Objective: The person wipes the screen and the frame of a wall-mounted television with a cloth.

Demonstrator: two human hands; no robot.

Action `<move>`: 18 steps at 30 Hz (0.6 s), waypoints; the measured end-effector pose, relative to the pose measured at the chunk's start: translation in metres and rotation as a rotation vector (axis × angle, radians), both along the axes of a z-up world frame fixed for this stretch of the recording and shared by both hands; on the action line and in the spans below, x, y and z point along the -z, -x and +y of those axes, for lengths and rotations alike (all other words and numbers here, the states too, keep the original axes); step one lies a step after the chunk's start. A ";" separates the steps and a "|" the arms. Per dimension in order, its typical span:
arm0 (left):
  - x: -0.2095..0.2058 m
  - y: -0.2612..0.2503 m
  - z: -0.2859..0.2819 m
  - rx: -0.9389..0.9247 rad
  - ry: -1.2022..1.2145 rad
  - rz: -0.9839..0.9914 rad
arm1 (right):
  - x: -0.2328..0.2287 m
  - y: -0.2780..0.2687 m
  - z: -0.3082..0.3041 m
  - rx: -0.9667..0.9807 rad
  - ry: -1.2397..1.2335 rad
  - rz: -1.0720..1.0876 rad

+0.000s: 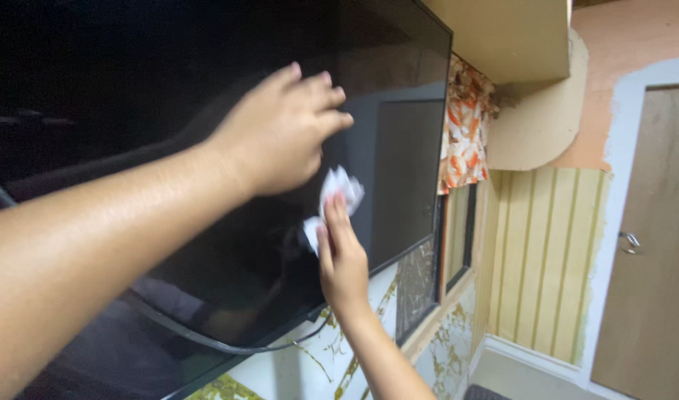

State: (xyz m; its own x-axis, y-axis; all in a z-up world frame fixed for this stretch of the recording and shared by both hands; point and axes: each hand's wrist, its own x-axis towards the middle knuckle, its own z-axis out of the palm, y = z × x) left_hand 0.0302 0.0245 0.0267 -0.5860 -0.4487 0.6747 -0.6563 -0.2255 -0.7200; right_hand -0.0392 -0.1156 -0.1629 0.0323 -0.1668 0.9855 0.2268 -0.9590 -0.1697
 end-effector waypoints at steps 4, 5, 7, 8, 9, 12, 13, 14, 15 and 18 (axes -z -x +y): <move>-0.027 -0.007 0.029 -0.190 0.266 -0.100 | 0.038 0.008 0.006 0.014 -0.048 0.053; -0.030 -0.008 0.034 -0.220 0.345 -0.108 | 0.034 0.007 0.003 0.023 -0.028 0.029; -0.032 -0.013 0.039 -0.225 0.359 -0.076 | 0.023 0.001 -0.003 0.035 0.005 -0.013; -0.033 -0.015 0.042 -0.227 0.372 -0.063 | 0.011 -0.003 -0.009 0.011 0.029 -0.028; -0.033 -0.017 0.043 -0.238 0.384 -0.065 | -0.007 -0.009 -0.016 -0.013 0.052 -0.043; -0.030 -0.014 0.042 -0.253 0.398 -0.043 | -0.086 -0.028 -0.046 0.029 0.225 -0.089; -0.028 -0.012 0.041 -0.253 0.393 -0.019 | -0.118 -0.034 -0.058 0.036 0.271 -0.092; -0.027 -0.010 0.039 -0.254 0.391 0.003 | -0.152 -0.040 -0.067 0.059 0.309 -0.102; -0.027 -0.007 0.038 -0.256 0.399 -0.006 | -0.184 -0.045 -0.075 0.081 0.347 -0.111; -0.027 0.001 0.031 -0.245 0.405 -0.015 | -0.258 -0.050 -0.089 0.069 0.426 -0.085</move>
